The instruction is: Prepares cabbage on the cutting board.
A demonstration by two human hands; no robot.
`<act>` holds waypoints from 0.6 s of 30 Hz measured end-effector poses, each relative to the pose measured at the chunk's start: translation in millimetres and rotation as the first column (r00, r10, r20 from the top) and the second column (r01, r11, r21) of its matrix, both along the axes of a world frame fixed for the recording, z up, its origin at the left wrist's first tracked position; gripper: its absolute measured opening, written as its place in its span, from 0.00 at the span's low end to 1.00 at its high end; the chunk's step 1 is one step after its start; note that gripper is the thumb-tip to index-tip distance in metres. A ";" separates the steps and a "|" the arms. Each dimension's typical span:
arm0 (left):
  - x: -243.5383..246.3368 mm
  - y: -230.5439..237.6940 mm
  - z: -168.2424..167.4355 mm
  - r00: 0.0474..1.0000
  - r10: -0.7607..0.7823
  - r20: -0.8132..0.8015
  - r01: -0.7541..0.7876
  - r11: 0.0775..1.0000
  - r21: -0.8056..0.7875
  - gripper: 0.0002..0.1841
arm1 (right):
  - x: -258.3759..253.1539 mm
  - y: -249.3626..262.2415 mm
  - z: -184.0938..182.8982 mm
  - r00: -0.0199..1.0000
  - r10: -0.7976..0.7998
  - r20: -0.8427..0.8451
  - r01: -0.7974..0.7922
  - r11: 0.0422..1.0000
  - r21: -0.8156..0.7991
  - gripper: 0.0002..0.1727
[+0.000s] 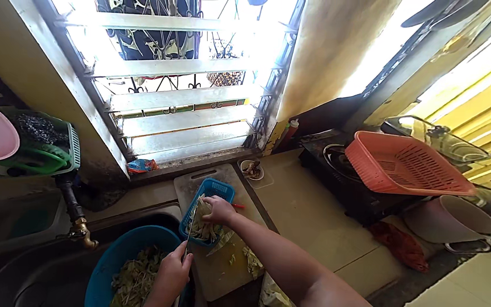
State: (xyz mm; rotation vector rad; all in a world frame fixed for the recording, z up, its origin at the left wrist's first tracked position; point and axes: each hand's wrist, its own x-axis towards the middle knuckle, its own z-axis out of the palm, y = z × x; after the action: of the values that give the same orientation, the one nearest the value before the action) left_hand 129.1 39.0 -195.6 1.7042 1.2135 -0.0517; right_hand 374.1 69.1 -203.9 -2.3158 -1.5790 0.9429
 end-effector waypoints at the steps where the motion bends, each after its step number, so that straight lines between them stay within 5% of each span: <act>1: -1.9 0.3 -1.5 1.000 0.004 0.000 -0.004 1.000 -0.007 0.26 | 3.6 5.8 2.6 0.998 -0.030 -0.055 0.030 0.999 -0.011 0.35; 5: -13.1 -2.5 0.1 1.000 0.014 -0.007 -0.015 0.999 -0.036 0.26 | 21.1 16.7 16.2 0.939 -0.145 -0.311 0.150 0.989 -0.007 0.20; 13: -24.8 -4.3 3.6 1.000 0.005 0.013 -0.004 0.999 -0.046 0.26 | 42.3 17.5 47.5 0.804 -0.230 -0.549 0.315 0.947 0.064 0.17; 18: -24.5 -3.1 3.2 1.000 -0.015 -0.003 0.015 0.999 -0.043 0.26 | 41.3 20.1 47.1 0.864 -0.254 -0.435 0.313 0.948 0.067 0.31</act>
State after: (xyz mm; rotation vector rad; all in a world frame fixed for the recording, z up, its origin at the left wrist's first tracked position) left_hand 104.5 35.8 -192.4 1.6769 1.1940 -0.0891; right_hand 415.5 89.2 -156.8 -1.9994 -1.0575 1.1248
